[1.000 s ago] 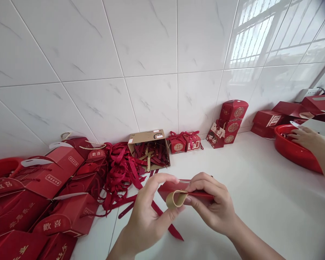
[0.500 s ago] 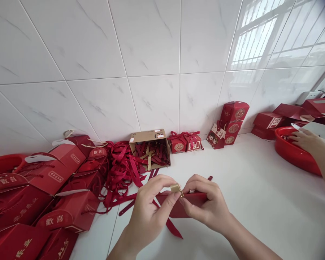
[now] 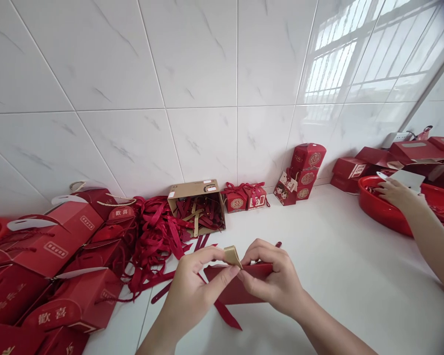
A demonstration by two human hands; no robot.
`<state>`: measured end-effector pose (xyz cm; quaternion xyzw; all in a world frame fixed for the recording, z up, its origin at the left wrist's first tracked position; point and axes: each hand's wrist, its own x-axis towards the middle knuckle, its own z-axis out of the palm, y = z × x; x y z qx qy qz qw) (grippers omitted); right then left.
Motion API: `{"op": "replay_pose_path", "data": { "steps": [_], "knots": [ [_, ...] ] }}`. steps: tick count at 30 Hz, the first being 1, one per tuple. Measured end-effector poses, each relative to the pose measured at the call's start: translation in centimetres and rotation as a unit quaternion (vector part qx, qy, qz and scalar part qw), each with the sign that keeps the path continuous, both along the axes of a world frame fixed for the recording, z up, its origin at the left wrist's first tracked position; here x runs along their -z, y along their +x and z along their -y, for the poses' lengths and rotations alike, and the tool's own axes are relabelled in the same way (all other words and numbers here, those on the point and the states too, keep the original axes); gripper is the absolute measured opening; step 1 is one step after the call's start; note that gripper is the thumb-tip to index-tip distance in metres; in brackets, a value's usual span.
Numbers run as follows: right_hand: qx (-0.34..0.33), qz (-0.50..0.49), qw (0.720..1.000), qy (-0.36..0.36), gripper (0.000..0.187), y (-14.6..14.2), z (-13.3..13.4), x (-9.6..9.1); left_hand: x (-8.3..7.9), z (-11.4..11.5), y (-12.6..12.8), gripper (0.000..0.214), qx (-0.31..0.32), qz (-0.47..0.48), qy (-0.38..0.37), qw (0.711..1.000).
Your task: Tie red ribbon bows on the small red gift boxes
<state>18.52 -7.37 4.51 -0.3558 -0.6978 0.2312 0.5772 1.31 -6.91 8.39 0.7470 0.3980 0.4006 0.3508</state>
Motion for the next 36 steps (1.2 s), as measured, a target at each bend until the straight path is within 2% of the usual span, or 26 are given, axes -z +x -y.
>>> {"op": "replay_pose_path", "data": {
  "steps": [4, 6, 10, 12, 14, 17, 19, 21, 22, 24, 27, 29, 32, 36],
  "knots": [
    [-0.005, -0.001, 1.000, 0.014, 0.005, 0.0, 0.0, 0.1, 0.2, -0.4, -0.1, 0.012, -0.002, 0.009, -0.041, 0.999],
    [-0.020, 0.012, 1.000, -0.015, 0.008, 0.3, 0.0, 0.0, 0.3, -0.6, -0.2, 0.014, -0.028, 0.022, -0.030, 0.999],
    [-0.052, 0.122, 0.987, -0.094, 0.048, 1.7, 0.0, -0.5, 0.5, -0.6, -0.5, 0.014, -0.150, 0.078, 0.044, 0.985],
    [-0.060, 0.190, 0.975, -0.100, 0.042, 2.4, -0.2, -0.7, 0.4, -0.5, -0.6, 0.013, -0.182, 0.091, 0.072, 0.976],
    [-0.070, 0.217, 0.968, -0.108, 0.028, 3.1, -0.6, -0.9, 0.4, -0.4, -0.7, 0.013, -0.172, 0.086, 0.080, 0.978],
    [-0.067, 0.178, 0.970, -0.150, 0.026, 4.7, -1.7, -0.9, 0.6, -0.8, -0.6, 0.020, -0.151, 0.069, 0.076, 0.983],
    [-0.057, 0.123, 0.969, -0.206, 0.035, 6.6, -3.0, -0.7, 0.8, -1.0, -0.6, 0.038, -0.165, 0.049, 0.081, 0.982],
    [-0.017, 0.048, 0.961, -0.271, 0.041, 9.1, -4.6, -0.2, 0.8, -1.2, -0.6, 0.050, -0.195, 0.032, 0.083, 0.977],
    [0.040, -0.001, 0.957, -0.287, 0.041, 10.5, -5.6, 0.2, 0.7, -1.2, -0.7, 0.050, -0.210, 0.029, 0.080, 0.974],
    [0.170, -0.083, 0.940, -0.284, 0.042, 13.2, -7.9, 1.2, 0.4, -1.1, -1.0, 0.046, -0.234, 0.039, 0.075, 0.969],
    [0.285, -0.126, 0.914, -0.258, 0.049, 16.2, -12.2, 3.1, 0.1, -1.0, -1.6, 0.041, -0.248, 0.057, 0.074, 0.964],
    [0.333, -0.137, 0.899, -0.249, 0.048, 17.3, -15.3, 4.4, 0.2, -1.1, -2.2, 0.039, -0.252, 0.055, 0.079, 0.963],
    [0.378, -0.121, 0.884, -0.248, 0.034, 17.8, -19.5, 6.2, 0.5, -1.5, -3.1, 0.039, -0.252, 0.035, 0.101, 0.962],
    [0.436, -0.077, 0.863, -0.243, 0.031, 17.1, -22.4, 9.3, 0.9, -2.0, -3.9, 0.038, -0.255, 0.012, 0.114, 0.960]
  ]
}}
